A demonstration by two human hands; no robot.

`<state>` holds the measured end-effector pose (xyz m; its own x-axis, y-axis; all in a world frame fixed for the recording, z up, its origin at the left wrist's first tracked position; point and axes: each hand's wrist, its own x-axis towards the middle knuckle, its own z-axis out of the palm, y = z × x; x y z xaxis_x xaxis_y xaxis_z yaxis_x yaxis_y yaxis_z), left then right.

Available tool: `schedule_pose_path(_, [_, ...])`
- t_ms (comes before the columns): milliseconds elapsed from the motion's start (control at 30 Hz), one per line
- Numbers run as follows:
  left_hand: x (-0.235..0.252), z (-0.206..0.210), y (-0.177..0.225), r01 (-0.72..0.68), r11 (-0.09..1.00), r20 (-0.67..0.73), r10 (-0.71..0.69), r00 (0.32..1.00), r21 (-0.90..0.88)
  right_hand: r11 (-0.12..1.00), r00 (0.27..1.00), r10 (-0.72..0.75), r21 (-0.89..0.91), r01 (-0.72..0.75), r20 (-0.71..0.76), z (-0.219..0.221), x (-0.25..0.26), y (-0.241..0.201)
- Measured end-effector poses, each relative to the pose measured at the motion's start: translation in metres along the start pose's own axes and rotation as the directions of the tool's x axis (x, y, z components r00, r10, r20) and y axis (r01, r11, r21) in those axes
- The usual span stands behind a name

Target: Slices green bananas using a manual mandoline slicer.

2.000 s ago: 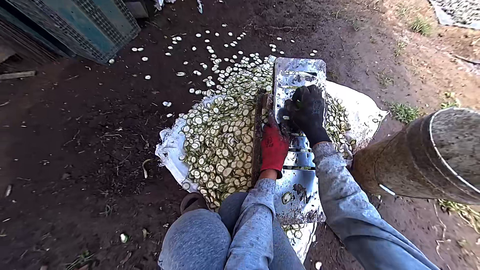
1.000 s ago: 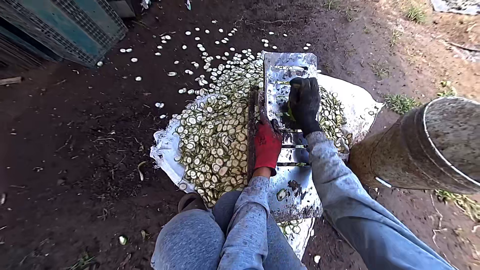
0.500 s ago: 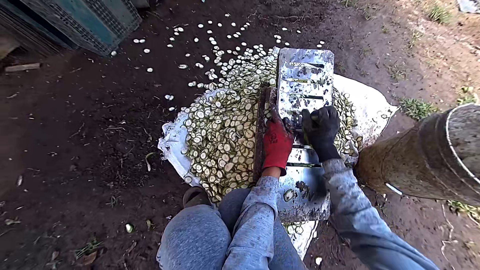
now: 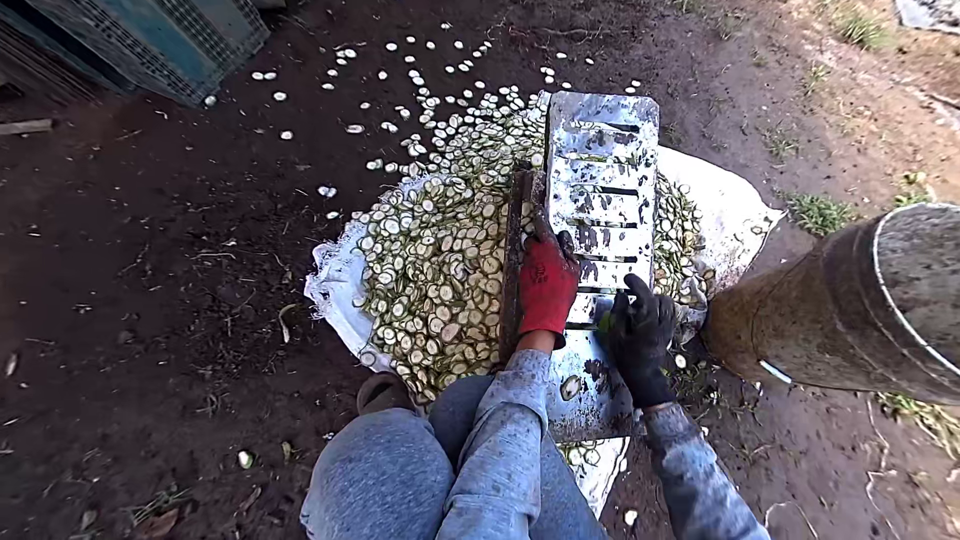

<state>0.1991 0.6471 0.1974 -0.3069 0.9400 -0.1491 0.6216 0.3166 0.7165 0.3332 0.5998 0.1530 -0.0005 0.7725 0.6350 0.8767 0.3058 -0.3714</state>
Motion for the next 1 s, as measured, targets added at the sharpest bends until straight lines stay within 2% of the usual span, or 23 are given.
schedule_pose_path(67, [0.007,0.000,-0.001,0.000,1.000,-0.002,0.000,1.000,0.009,0.996,0.994,-0.014,-0.082,0.023,0.107,0.035,0.075,0.002])
schedule_pose_path(133, [0.022,0.006,-0.003,0.024,0.999,-0.014,-0.023,1.000,0.037,0.983,0.989,0.018,-0.181,0.010,0.150,0.073,0.147,0.003])
schedule_pose_path(200, [0.024,0.006,-0.005,0.013,1.000,-0.012,-0.013,1.000,0.028,0.983,0.983,0.057,-0.179,-0.026,0.172,0.090,0.182,0.005])
schedule_pose_path(267, [0.012,-0.002,-0.008,-0.022,1.000,-0.003,0.022,1.000,0.008,0.998,0.981,0.066,-0.028,-0.061,0.183,0.077,0.162,0.005])
schedule_pose_path(333, [0.009,-0.004,-0.009,-0.032,0.999,-0.004,0.032,0.999,-0.008,0.984,0.965,0.118,0.102,-0.144,0.233,0.036,0.094,-0.001])
schedule_pose_path(433, [0.007,-0.003,-0.006,-0.023,1.000,-0.020,0.023,1.000,-0.004,0.985,0.985,0.161,0.049,-0.165,0.065,0.001,-0.017,0.001])
schedule_pose_path(500, [0.007,-0.005,0.000,0.008,1.000,-0.007,-0.008,1.000,0.006,0.994,0.994,0.109,-0.011,-0.108,0.010,-0.004,-0.036,-0.003])
schedule_pose_path(533, [0.005,-0.004,0.000,0.015,1.000,-0.001,-0.015,1.000,0.008,0.997,0.998,0.067,-0.047,-0.067,0.000,0.004,-0.028,0.000])
schedule_pose_path(600, [0.004,-0.001,-0.004,-0.002,1.000,-0.009,0.002,1.000,0.021,0.992,0.997,0.038,-0.126,-0.030,0.060,0.030,0.022,0.006])
schedule_pose_path(667, [0.006,0.002,-0.012,-0.010,0.999,-0.025,0.011,1.000,0.039,0.979,0.984,0.087,-0.198,-0.055,0.156,0.058,0.090,0.001])
schedule_pose_path(767, [0.008,0.001,-0.008,-0.008,1.000,-0.015,0.008,1.000,0.018,0.953,0.962,0.173,-0.283,-0.109,0.213,0.091,0.168,0.001])
schedule_pose_path(900, [0.008,0.003,-0.006,-0.006,1.000,-0.031,0.007,1.000,0.015,0.937,0.949,0.232,-0.311,-0.159,0.212,0.122,0.226,0.011])
schedule_pose_path(1000, [0.008,0.000,-0.007,0.007,1.000,-0.016,-0.007,1.000,0.002,0.949,0.956,0.207,-0.280,-0.144,0.208,0.131,0.241,0.017])
